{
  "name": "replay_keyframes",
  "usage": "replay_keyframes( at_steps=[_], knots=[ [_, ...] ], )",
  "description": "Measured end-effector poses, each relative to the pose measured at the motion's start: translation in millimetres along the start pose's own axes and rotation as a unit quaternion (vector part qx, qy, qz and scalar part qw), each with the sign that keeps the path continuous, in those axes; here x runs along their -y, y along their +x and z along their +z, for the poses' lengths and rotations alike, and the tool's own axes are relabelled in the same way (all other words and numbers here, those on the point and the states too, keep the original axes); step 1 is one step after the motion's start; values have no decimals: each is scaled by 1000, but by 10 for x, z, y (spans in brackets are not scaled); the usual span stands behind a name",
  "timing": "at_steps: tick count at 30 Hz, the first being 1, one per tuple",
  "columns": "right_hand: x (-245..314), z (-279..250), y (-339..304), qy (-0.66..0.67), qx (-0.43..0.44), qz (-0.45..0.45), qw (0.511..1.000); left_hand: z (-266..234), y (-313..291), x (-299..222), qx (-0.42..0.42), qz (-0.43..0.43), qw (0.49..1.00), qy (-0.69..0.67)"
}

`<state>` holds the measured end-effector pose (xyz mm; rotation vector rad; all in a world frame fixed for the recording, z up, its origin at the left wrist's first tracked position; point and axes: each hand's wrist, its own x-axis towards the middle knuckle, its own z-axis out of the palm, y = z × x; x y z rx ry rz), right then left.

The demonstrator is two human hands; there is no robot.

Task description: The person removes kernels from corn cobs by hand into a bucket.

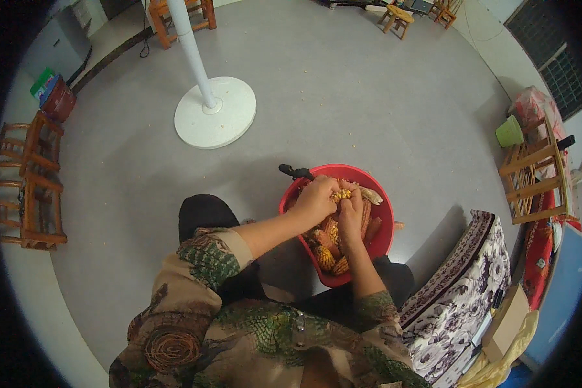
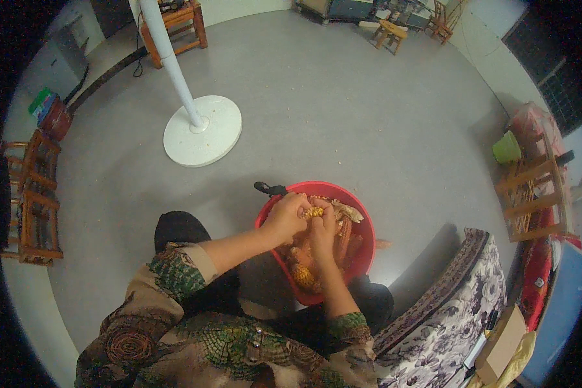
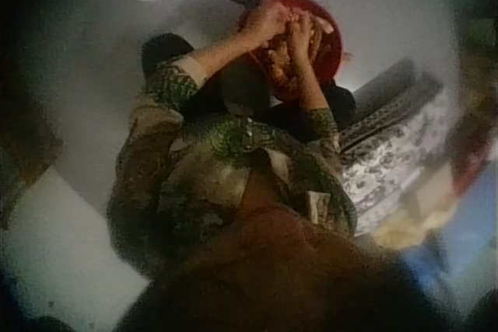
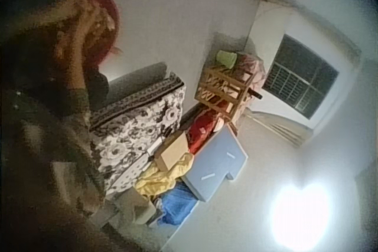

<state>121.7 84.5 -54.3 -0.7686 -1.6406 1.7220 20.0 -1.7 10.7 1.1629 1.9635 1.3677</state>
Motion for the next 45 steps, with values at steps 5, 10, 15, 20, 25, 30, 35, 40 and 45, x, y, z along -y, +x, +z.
replay_keyframes(
  at_steps=[5,10,15,20,25,30,35,40,45],
  knots=[
    [294,119,-34,76,-16,103,992,69,35,152,-37,35,998,26],
    [242,115,-53,73,-8,102,992,64,-3,147,-27,52,996,67],
    [70,81,-20,-48,-6,-48,998,120,-16,186,-49,118,987,97],
    [320,154,-71,99,-31,114,988,52,-1,113,-22,50,996,66],
    [353,183,-87,37,-9,97,995,88,-19,202,-33,81,991,100],
    [209,126,-61,-53,-11,27,998,107,-7,147,-38,80,992,91],
    [337,70,-8,127,-14,181,975,89,33,144,-47,46,997,51],
    [465,100,-24,227,-36,183,956,110,38,208,-59,81,994,41],
    [341,38,-12,152,-31,111,982,91,29,178,-66,93,991,66]
  ],
)
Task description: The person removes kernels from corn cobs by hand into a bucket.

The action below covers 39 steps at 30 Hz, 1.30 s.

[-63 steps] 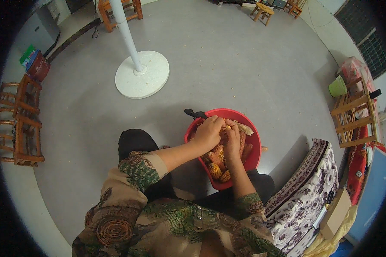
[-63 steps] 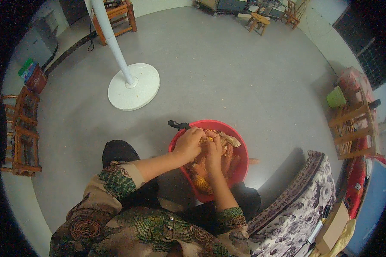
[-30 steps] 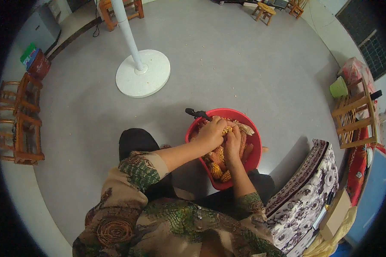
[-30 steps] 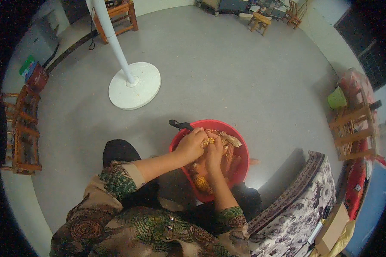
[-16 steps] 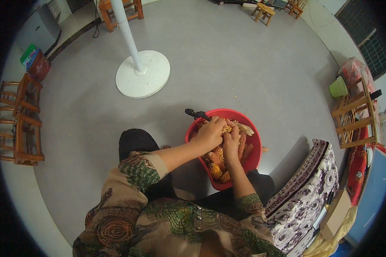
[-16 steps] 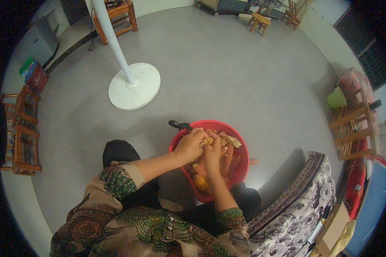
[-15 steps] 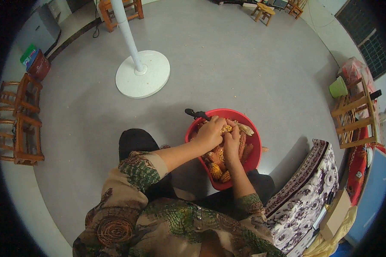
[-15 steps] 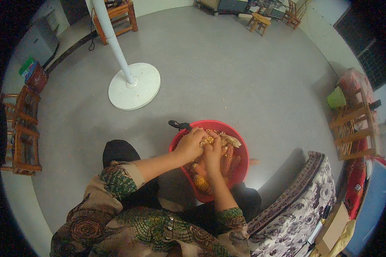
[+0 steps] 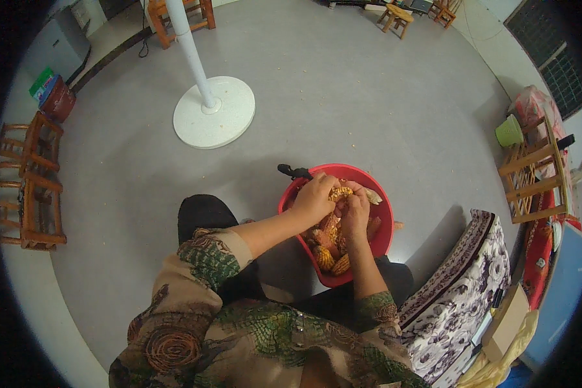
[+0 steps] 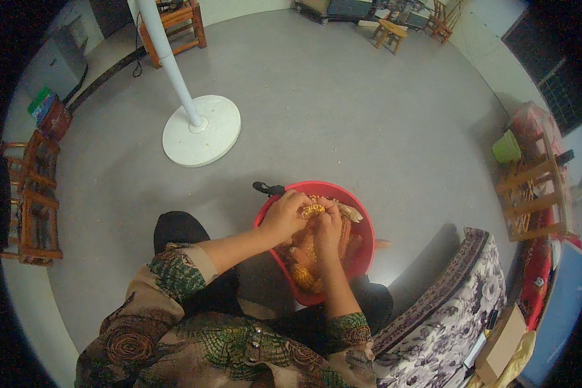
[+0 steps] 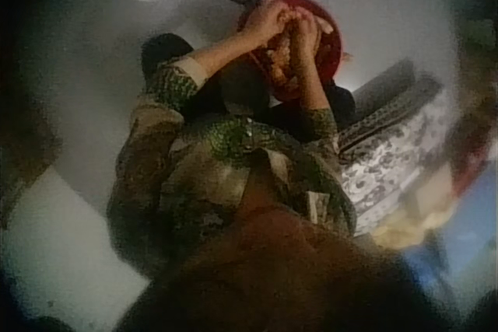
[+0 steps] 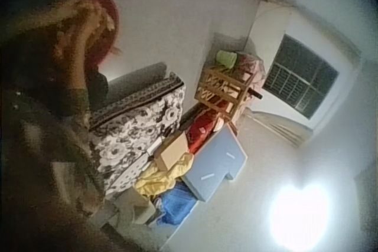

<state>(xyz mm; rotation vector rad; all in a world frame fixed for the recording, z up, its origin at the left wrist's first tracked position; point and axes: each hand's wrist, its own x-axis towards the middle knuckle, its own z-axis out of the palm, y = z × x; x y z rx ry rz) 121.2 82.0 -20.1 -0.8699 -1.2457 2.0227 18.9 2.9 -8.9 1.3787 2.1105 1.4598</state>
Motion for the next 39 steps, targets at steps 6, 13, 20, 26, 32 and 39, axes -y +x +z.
replay_keyframes(
  at_steps=[6,13,20,26,32,39],
  knots=[
    [-19,54,-40,-54,-7,-22,998,-61,27,-58,36,-43,998,-29],
    [13,76,-62,-80,-38,23,996,31,-4,56,15,-2,998,-56],
    [96,76,-6,46,-13,72,996,-15,20,7,7,-50,998,-26],
    [-15,0,5,-37,-18,53,998,14,0,53,15,-6,1000,4],
    [35,22,-14,82,-14,75,994,14,19,45,7,-26,999,-24],
    [-72,-51,8,12,3,72,997,5,2,12,5,13,1000,14]
  ],
)
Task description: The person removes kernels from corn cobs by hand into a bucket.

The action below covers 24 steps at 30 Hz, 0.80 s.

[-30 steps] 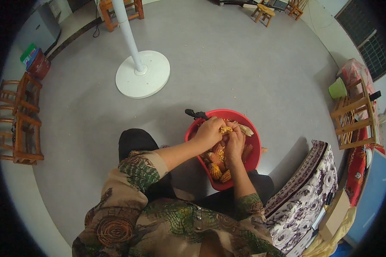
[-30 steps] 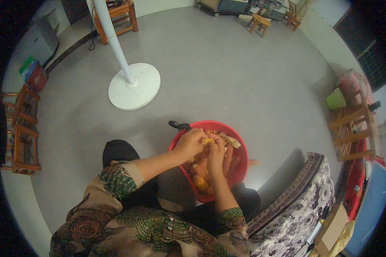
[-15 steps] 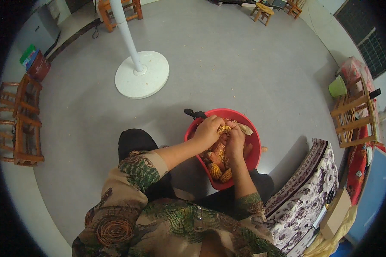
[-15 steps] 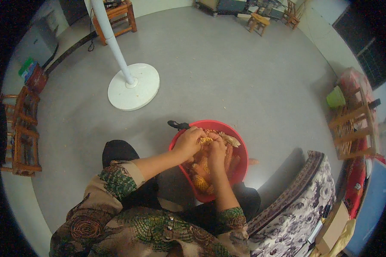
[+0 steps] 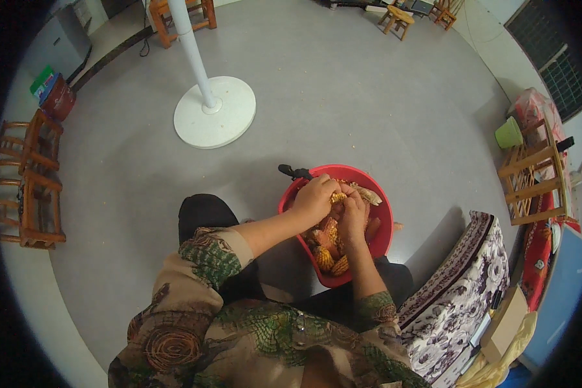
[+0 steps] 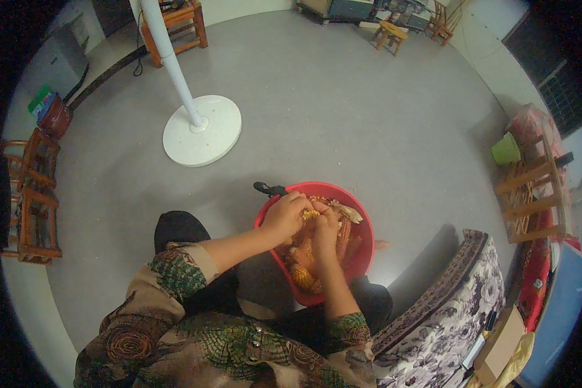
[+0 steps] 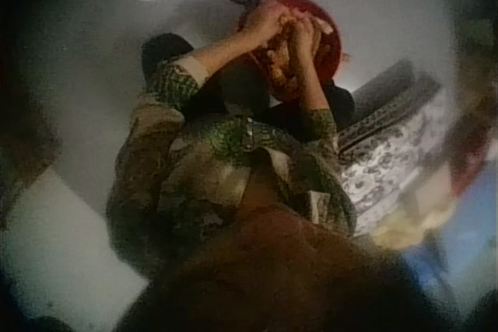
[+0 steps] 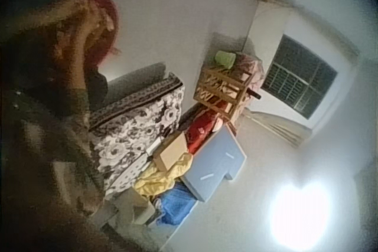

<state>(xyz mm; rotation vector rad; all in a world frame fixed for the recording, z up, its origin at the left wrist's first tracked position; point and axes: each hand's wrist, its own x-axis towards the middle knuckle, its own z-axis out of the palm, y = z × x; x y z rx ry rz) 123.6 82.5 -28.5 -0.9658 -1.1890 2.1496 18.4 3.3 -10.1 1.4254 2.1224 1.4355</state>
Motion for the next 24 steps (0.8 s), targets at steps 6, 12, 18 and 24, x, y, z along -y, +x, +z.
replay_keyframes(
  at_steps=[6,12,18,24],
  knots=[
    [-11,19,13,-69,-13,-15,997,56,-1,84,-7,-21,999,-28],
    [168,131,-62,130,-5,33,991,-24,37,66,32,-136,988,-66],
    [82,29,1,92,33,16,995,9,-5,118,36,-153,974,-161],
    [64,25,13,51,-3,-32,998,-123,29,-109,69,-212,941,-254]
  ],
)
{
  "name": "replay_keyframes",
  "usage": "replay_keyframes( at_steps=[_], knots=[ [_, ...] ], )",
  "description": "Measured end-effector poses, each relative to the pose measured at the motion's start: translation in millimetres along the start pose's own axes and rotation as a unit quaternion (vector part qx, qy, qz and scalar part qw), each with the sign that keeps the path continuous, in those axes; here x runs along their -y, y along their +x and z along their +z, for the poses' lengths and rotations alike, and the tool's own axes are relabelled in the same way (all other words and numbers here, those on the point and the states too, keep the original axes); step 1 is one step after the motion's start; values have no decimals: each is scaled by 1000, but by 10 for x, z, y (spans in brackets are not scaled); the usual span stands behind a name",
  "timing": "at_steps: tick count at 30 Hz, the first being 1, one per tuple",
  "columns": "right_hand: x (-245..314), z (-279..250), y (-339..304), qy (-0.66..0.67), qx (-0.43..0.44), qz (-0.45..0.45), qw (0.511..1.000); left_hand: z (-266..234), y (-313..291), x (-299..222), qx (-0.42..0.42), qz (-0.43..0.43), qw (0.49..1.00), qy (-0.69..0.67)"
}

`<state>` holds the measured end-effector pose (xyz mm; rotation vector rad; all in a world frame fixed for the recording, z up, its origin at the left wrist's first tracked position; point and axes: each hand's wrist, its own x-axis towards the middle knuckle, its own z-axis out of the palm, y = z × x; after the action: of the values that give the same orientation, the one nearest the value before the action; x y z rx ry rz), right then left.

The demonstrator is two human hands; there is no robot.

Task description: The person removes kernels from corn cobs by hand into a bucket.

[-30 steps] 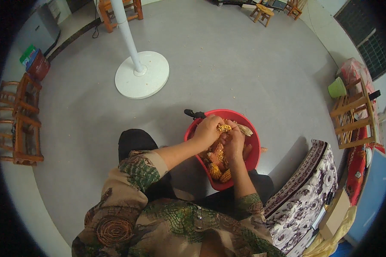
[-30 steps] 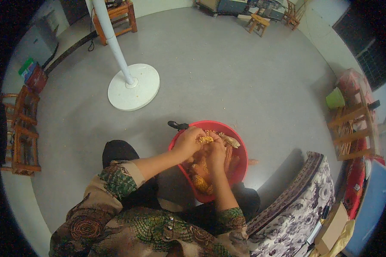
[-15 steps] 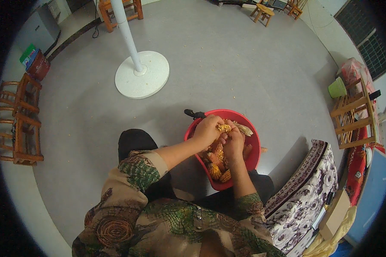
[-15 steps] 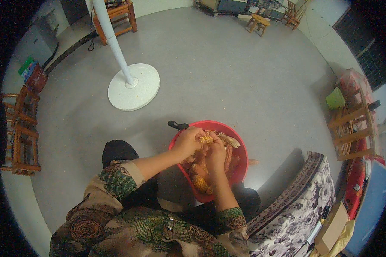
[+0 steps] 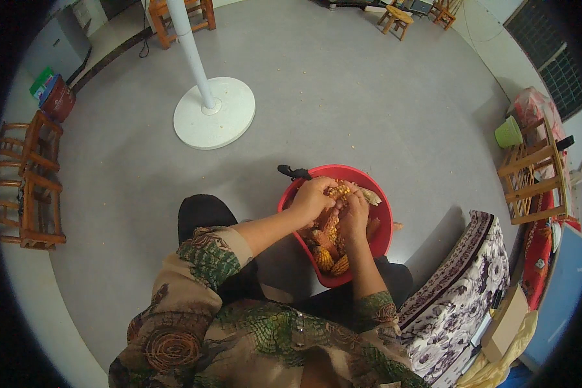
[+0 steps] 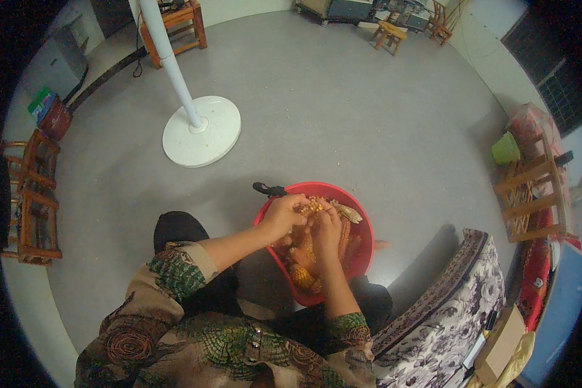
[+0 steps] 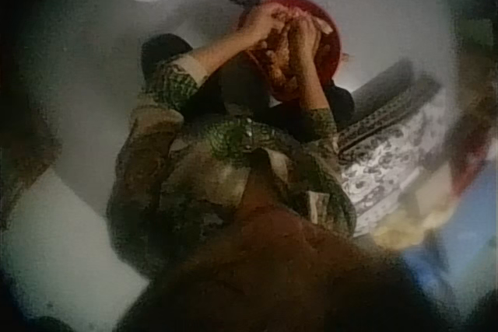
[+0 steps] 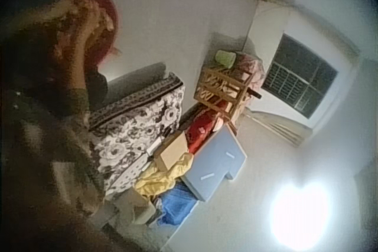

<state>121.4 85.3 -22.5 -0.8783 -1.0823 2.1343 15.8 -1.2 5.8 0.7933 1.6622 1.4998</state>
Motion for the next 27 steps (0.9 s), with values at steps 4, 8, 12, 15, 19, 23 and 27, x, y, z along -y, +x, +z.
replay_keyframes(
  at_steps=[4,8,12,15,19,23,27],
  knots=[
    [-136,-87,51,-69,-19,-26,997,23,6,163,-41,133,985,97],
    [-154,-108,61,-55,-27,-27,998,0,-8,-46,33,-27,998,55],
    [-42,31,-1,48,-19,26,998,-55,11,-7,19,-57,998,-19],
    [-25,58,-7,32,-41,19,998,7,-6,83,-10,-4,995,99],
    [-122,-49,35,-98,-46,-18,994,27,37,248,-8,84,981,173],
    [-156,-149,62,-104,-9,-35,994,44,32,208,14,36,994,106],
    [-14,6,-4,-29,-27,21,999,-20,22,-3,31,-79,996,37]
  ],
)
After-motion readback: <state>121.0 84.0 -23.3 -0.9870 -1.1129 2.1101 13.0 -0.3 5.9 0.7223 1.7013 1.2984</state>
